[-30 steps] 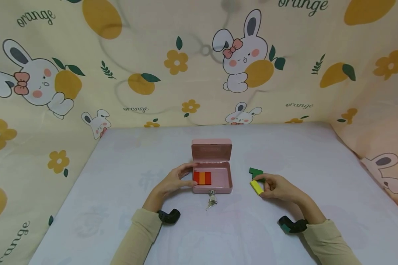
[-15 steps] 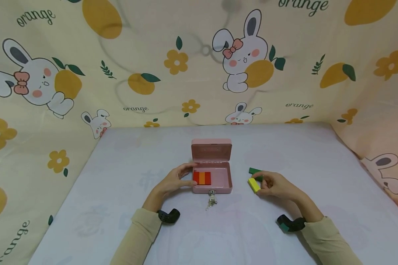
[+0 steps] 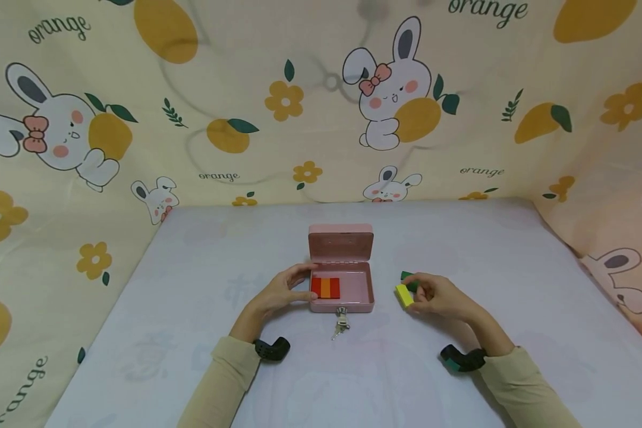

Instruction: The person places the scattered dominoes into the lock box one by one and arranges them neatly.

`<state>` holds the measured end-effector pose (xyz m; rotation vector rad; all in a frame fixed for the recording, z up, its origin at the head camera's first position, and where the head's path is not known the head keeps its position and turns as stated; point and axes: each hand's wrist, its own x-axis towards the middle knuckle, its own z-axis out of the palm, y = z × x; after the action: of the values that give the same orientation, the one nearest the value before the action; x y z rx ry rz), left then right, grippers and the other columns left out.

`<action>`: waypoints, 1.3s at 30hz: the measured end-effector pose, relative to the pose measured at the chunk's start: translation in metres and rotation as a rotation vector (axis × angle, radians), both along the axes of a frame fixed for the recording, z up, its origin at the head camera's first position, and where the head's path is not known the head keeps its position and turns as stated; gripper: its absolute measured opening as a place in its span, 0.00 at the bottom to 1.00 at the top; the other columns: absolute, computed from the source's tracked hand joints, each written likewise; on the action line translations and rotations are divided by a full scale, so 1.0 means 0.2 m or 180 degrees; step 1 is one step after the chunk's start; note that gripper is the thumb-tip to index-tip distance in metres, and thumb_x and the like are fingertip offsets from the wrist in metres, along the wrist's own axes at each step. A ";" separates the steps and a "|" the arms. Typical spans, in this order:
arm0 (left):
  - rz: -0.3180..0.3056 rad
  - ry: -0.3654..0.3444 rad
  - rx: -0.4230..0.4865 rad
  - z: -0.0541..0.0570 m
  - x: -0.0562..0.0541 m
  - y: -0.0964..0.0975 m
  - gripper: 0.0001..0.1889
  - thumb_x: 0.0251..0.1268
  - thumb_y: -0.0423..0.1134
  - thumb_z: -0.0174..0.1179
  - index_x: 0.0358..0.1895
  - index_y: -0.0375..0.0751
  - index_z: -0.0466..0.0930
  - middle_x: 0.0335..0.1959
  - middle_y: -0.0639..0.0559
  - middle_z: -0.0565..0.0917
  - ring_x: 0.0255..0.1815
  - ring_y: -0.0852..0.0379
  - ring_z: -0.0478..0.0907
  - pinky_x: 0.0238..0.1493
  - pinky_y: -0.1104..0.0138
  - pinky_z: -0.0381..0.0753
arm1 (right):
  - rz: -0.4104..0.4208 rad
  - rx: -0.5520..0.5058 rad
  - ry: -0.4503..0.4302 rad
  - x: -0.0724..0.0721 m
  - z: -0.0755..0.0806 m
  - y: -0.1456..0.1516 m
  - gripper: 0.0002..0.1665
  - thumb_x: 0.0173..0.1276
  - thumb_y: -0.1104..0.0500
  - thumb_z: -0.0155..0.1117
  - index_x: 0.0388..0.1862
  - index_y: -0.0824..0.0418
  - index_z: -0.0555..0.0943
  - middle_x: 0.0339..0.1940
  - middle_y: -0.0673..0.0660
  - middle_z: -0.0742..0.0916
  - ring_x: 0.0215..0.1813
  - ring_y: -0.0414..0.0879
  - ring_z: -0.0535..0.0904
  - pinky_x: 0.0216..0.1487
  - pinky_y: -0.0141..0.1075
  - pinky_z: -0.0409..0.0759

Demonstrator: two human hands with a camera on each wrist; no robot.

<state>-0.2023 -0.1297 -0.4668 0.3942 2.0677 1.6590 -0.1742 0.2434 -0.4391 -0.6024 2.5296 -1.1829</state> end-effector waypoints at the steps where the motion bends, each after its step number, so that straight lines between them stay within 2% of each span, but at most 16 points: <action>1: -0.0001 -0.0007 0.0005 0.00 0.00 0.00 0.35 0.58 0.34 0.67 0.69 0.47 0.65 0.76 0.47 0.62 0.79 0.46 0.55 0.80 0.50 0.54 | -0.0009 -0.0010 -0.0010 0.00 0.00 0.00 0.28 0.56 0.64 0.72 0.54 0.73 0.74 0.23 0.49 0.74 0.26 0.32 0.67 0.29 0.25 0.67; 12: -0.0033 0.0059 0.0087 0.01 0.01 0.00 0.35 0.58 0.33 0.68 0.70 0.42 0.64 0.76 0.43 0.61 0.78 0.42 0.56 0.79 0.48 0.54 | -0.0049 -0.0090 0.0031 -0.01 0.02 -0.03 0.29 0.54 0.66 0.74 0.53 0.75 0.74 0.22 0.50 0.73 0.25 0.31 0.66 0.28 0.24 0.67; 30: -0.0009 0.0075 0.0067 0.00 0.00 0.00 0.34 0.58 0.34 0.67 0.69 0.43 0.65 0.75 0.44 0.63 0.78 0.42 0.57 0.79 0.48 0.53 | -0.0178 -0.0130 0.0274 -0.03 0.04 -0.09 0.27 0.52 0.66 0.74 0.50 0.74 0.77 0.23 0.51 0.72 0.25 0.31 0.65 0.26 0.25 0.65; 39: 0.0040 0.0033 0.0020 0.00 0.00 0.00 0.34 0.58 0.35 0.67 0.69 0.45 0.66 0.75 0.45 0.62 0.78 0.42 0.56 0.79 0.47 0.53 | -0.0203 -0.0103 0.0282 -0.03 0.06 -0.11 0.27 0.53 0.66 0.74 0.51 0.73 0.77 0.21 0.49 0.71 0.24 0.31 0.65 0.26 0.25 0.65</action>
<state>-0.2020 -0.1287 -0.4659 0.3936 2.0769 1.6745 -0.1804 0.2215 -0.4265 -0.5987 2.6264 -1.2475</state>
